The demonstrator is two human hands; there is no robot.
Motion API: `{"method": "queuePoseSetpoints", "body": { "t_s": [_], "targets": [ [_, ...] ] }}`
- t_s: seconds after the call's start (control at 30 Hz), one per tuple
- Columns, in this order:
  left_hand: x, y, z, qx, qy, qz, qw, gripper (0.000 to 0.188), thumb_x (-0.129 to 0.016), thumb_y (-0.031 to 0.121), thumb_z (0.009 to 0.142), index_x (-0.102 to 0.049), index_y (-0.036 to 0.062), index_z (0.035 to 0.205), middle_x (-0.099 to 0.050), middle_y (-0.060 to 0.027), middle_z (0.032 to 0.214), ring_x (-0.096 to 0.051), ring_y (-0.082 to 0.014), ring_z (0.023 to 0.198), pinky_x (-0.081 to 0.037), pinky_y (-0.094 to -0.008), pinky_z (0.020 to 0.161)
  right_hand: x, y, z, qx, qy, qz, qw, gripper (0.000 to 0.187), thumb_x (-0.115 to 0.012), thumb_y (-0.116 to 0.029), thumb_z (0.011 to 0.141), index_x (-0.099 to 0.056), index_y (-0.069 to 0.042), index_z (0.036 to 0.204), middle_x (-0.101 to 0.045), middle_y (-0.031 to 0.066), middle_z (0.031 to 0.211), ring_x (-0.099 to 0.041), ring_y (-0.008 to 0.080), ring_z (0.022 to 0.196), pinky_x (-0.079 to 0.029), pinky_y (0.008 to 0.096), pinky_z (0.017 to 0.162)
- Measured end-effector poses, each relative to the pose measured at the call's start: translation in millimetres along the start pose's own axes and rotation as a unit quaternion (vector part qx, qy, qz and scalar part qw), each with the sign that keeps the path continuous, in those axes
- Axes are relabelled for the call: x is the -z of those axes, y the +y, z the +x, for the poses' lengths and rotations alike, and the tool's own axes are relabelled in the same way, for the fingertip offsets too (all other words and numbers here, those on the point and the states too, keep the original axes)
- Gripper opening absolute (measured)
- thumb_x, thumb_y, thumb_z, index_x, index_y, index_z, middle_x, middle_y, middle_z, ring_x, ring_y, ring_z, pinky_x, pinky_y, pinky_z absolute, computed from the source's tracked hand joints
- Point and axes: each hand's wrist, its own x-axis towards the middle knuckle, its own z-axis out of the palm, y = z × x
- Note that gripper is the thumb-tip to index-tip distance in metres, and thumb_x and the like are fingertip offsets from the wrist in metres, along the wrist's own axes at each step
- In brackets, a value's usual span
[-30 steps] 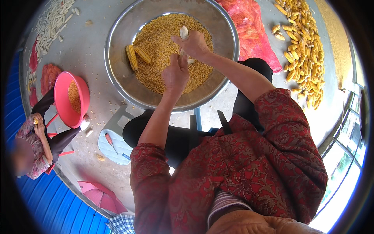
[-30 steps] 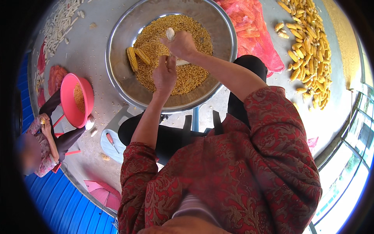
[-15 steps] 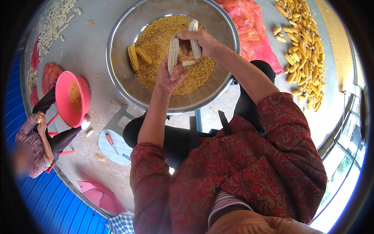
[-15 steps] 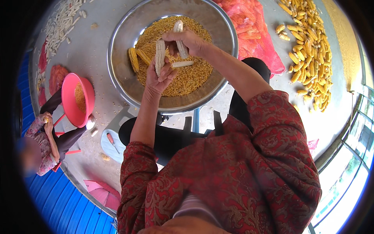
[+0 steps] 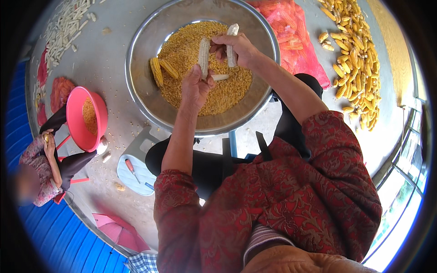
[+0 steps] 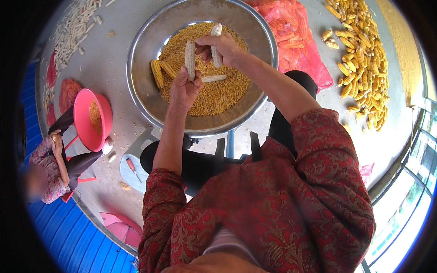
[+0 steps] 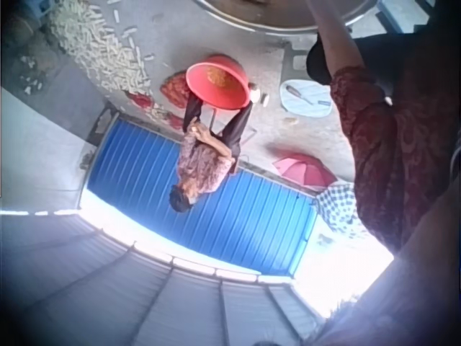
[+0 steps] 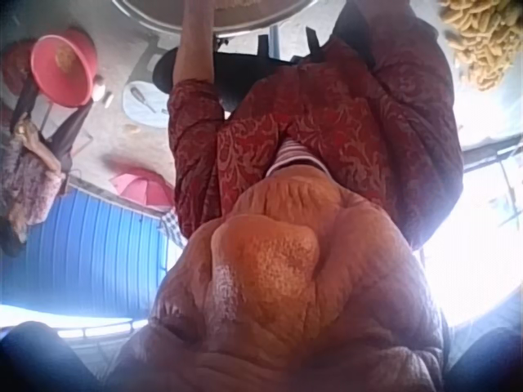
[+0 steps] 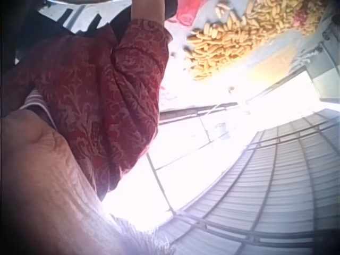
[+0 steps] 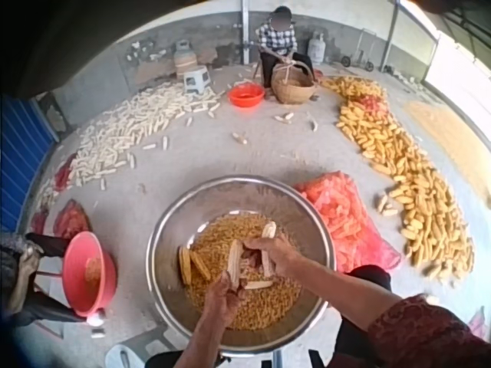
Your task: The person sits and shucks corn by hand, removing kernels from cobs into a large metal bowl. The person repeatedly picks up cobs, rubs them to release kernels, and discards the bare cobs into a pile.
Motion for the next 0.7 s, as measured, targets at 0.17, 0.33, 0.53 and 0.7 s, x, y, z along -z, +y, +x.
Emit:
{"method": "queuePoseSetpoints", "body": {
  "t_s": [0.17,0.33,0.53,0.7],
  "targets": [
    [9,-2,0,0.052,-0.084,-0.099,0.99,0.05,-0.038,0.039,0.1,-0.047,-0.0039,0.124,-0.052,-0.0039,0.074,-0.045,-0.0135,0.062,-0.038,-0.0297,0.063,2,2,1,-0.006,-0.015,0.01,1.0,0.023,-0.063,-0.017,0.085,-0.063,0.004,0.093,-0.066,0.0137,0.078,-0.061,0.0167,0.059,-0.049,0.0305,0.056],
    [11,-3,0,0.057,-0.096,-0.114,0.987,0.049,-0.037,0.039,0.1,-0.048,-0.0032,0.122,-0.05,-0.0034,0.073,-0.044,-0.0132,0.061,-0.038,-0.0296,0.063,4,7,6,0.035,-0.014,-0.014,0.999,0.023,-0.066,-0.017,0.082,-0.064,0.003,0.093,-0.067,0.0147,0.08,-0.063,0.0176,0.063,-0.051,0.03,0.058],
    [11,-12,0,0.041,0.023,-0.013,0.999,0.04,-0.051,0.036,0.095,-0.054,0.0016,0.114,-0.055,-0.0052,0.076,-0.048,-0.0124,0.062,-0.041,-0.0294,0.061,11,18,7,0.146,0.143,-0.318,0.926,0.028,-0.072,-0.025,0.077,-0.067,-0.001,0.09,-0.068,0.0127,0.076,-0.065,0.0155,0.067,-0.052,0.0291,0.06],
    [23,-38,-16,0.126,0.154,0.217,0.956,0.028,-0.06,0.031,0.088,-0.058,0.005,0.098,-0.058,-0.0062,0.072,-0.053,-0.012,0.057,-0.043,-0.025,0.048,6,2,-5,0.116,0.174,-0.331,0.92,0.036,-0.074,-0.033,0.075,-0.066,-0.001,0.087,-0.065,0.0089,0.067,-0.064,0.0137,0.058,-0.052,0.0283,0.053]
  ]
}}
